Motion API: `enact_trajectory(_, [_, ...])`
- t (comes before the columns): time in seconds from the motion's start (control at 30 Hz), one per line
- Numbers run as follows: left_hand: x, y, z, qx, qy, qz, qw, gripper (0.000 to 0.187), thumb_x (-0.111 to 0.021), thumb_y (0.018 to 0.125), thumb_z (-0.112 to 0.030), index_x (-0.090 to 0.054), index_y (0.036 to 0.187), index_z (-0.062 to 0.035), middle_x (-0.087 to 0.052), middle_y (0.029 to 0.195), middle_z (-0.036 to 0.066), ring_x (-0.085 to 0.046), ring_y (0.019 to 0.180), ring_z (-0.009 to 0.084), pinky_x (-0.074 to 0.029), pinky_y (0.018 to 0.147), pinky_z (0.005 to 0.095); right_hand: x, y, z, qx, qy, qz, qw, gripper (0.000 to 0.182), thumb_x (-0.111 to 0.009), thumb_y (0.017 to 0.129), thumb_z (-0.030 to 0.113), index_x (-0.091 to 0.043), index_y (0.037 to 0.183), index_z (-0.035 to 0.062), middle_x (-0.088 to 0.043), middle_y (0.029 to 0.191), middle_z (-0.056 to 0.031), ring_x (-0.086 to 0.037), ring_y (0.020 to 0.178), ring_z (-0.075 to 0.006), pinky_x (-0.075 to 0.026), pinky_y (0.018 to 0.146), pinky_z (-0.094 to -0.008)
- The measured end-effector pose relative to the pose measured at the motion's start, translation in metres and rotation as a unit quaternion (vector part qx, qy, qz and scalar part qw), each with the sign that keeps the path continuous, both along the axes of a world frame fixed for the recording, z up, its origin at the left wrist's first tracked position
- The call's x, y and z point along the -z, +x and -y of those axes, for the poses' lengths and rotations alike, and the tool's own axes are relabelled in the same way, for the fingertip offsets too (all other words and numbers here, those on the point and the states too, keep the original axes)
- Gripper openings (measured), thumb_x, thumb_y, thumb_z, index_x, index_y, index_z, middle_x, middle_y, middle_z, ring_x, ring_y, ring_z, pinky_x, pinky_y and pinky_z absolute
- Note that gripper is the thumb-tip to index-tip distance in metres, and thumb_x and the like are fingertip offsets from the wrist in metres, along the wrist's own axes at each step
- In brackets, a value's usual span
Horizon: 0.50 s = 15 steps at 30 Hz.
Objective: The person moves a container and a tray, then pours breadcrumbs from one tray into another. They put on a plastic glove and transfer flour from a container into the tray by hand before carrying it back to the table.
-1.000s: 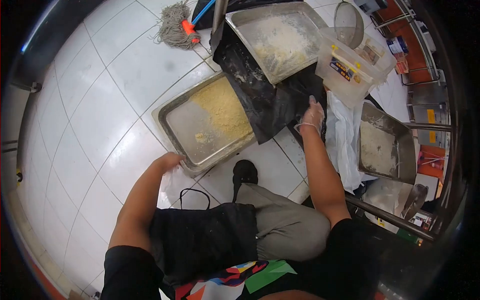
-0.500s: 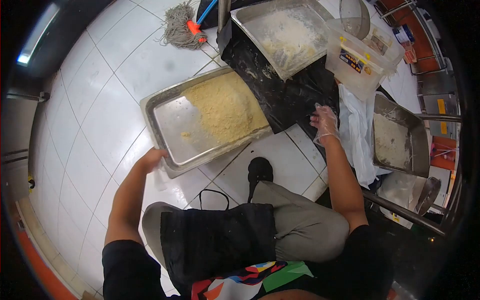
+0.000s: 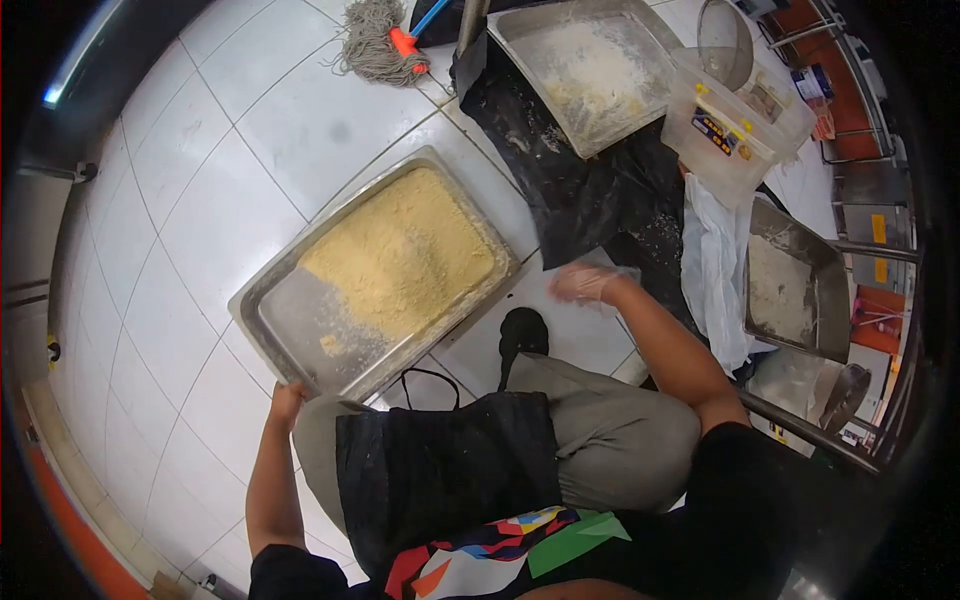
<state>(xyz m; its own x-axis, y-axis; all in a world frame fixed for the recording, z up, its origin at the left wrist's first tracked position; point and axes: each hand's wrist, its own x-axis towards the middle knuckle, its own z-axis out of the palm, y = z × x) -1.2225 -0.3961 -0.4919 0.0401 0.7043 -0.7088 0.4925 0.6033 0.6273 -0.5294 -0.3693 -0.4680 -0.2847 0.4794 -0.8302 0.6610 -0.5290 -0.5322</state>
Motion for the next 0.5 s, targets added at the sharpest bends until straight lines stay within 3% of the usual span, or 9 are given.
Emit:
enact_trajectory(0.03, [0.003, -0.004, 0.007, 0.005, 0.017, 0.004, 1.0, 0.015, -0.058, 0.072, -0.009, -0.063, 0.08, 0.0018, -0.062, 0.072, 0.009, -0.059, 0.067, 0.0216, -0.047, 0.062, 0.0337, -0.003, -0.002, -0.003, -0.041, -0.037, -0.024, 0.998, 0.043, -0.059, 0.088, 0.043, -0.065, 0.105, 0.0035, -0.066, 0.088, -0.0073, -0.062, 0.08, -0.0188, -0.05, 0.071, -0.0356])
enact_trajectory(0.07, [0.006, -0.009, 0.014, 0.01, 0.035, 0.008, 0.999, 0.015, -0.059, 0.073, -0.01, -0.065, 0.079, 0.0021, -0.064, 0.073, 0.01, -0.061, 0.07, 0.0229, -0.049, 0.065, 0.0345, -0.04, -0.03, -0.019, -0.042, -0.128, -0.032, 0.99, 0.044, -0.059, 0.087, 0.042, -0.065, 0.108, 0.0031, -0.067, 0.093, -0.0094, -0.063, 0.085, -0.0205, -0.051, 0.074, -0.0372])
enact_trajectory(0.1, [0.039, -0.028, 0.031, -0.001, 0.046, 0.001, 0.999, 0.017, -0.06, 0.075, -0.012, -0.066, 0.081, 0.0027, -0.066, 0.077, 0.011, -0.064, 0.075, 0.0243, -0.051, 0.069, 0.0355, -0.059, -0.057, -0.029, -0.045, -0.221, -0.044, 0.973, 0.046, -0.059, 0.087, 0.041, -0.065, 0.111, 0.0026, -0.068, 0.097, -0.0114, -0.063, 0.089, -0.0223, -0.051, 0.077, -0.0388])
enact_trajectory(0.2, [0.044, -0.053, 0.087, 0.04, 0.035, 0.039, 0.998, 0.022, -0.058, 0.082, -0.018, -0.069, 0.088, -0.0007, -0.068, 0.09, 0.013, -0.066, 0.083, 0.0288, -0.051, 0.077, 0.0401, -0.038, -0.104, -0.056, -0.081, 0.048, 0.133, 0.987, 0.056, -0.06, 0.085, 0.039, -0.054, 0.129, 0.0052, -0.063, 0.121, -0.0163, -0.059, 0.113, -0.029, -0.049, 0.091, -0.0395])
enact_trajectory(0.3, [0.039, -0.022, 0.076, 0.148, 0.049, 0.077, 0.985, 0.024, -0.056, 0.086, -0.023, -0.072, 0.094, -0.0062, -0.068, 0.099, 0.014, -0.065, 0.087, 0.0325, -0.049, 0.082, 0.0443, 0.043, -0.106, -0.056, -0.07, 0.206, 0.205, 0.954, 0.062, -0.063, 0.082, 0.038, -0.051, 0.132, 0.0035, -0.062, 0.121, -0.0211, -0.057, 0.117, -0.035, -0.045, 0.097, -0.0422])
enact_trajectory(0.37, [0.012, -0.011, 0.057, 0.252, 0.073, -0.014, 0.965, 0.023, -0.057, 0.085, -0.026, -0.071, 0.09, -0.0085, -0.067, 0.096, 0.014, -0.064, 0.084, 0.0323, -0.047, 0.081, 0.0438, 0.032, -0.117, -0.078, 0.002, 0.182, 0.2, 0.963, 0.06, -0.065, 0.08, 0.035, -0.053, 0.13, 0.0035, -0.063, 0.119, -0.0222, -0.059, 0.114, -0.0359, -0.047, 0.094, -0.0411])
enact_trajectory(0.43, [-0.031, 0.013, 0.039, 0.305, -0.005, -0.197, 0.932, 0.013, -0.059, 0.079, -0.019, -0.064, 0.074, -0.0076, -0.062, 0.08, 0.012, -0.06, 0.076, 0.0237, -0.042, 0.073, 0.0368, 0.016, -0.128, -0.094, 0.066, 0.169, 0.199, 0.963, 0.053, -0.064, 0.079, 0.03, -0.056, 0.124, 0.0037, -0.064, 0.116, -0.0231, -0.06, 0.111, -0.0367, -0.048, 0.092, -0.0409])
enact_trajectory(0.47, [-0.037, 0.013, 0.037, 0.139, -0.026, -0.153, 0.978, 0.01, -0.058, 0.077, -0.016, -0.062, 0.073, -0.007, -0.06, 0.079, 0.01, -0.059, 0.076, 0.0221, -0.042, 0.072, 0.036, 0.005, -0.133, -0.105, 0.092, 0.171, 0.203, 0.96, 0.047, -0.064, 0.079, 0.027, -0.059, 0.119, 0.0039, -0.064, 0.113, -0.0235, -0.061, 0.109, -0.037, -0.049, 0.09, -0.0412])
enact_trajectory(0.5, [-0.047, 0.012, 0.048, -0.04, -0.052, -0.106, 0.992, 0.007, -0.057, 0.075, -0.013, -0.059, 0.072, -0.0064, -0.059, 0.078, 0.009, -0.058, 0.076, 0.0204, -0.042, 0.071, 0.0353, -0.009, -0.141, -0.113, 0.11, 0.167, 0.205, 0.958, 0.042, -0.063, 0.079, 0.024, -0.061, 0.115, 0.0041, -0.064, 0.11, -0.0239, -0.061, 0.107, -0.0373, -0.049, 0.089, -0.0416])
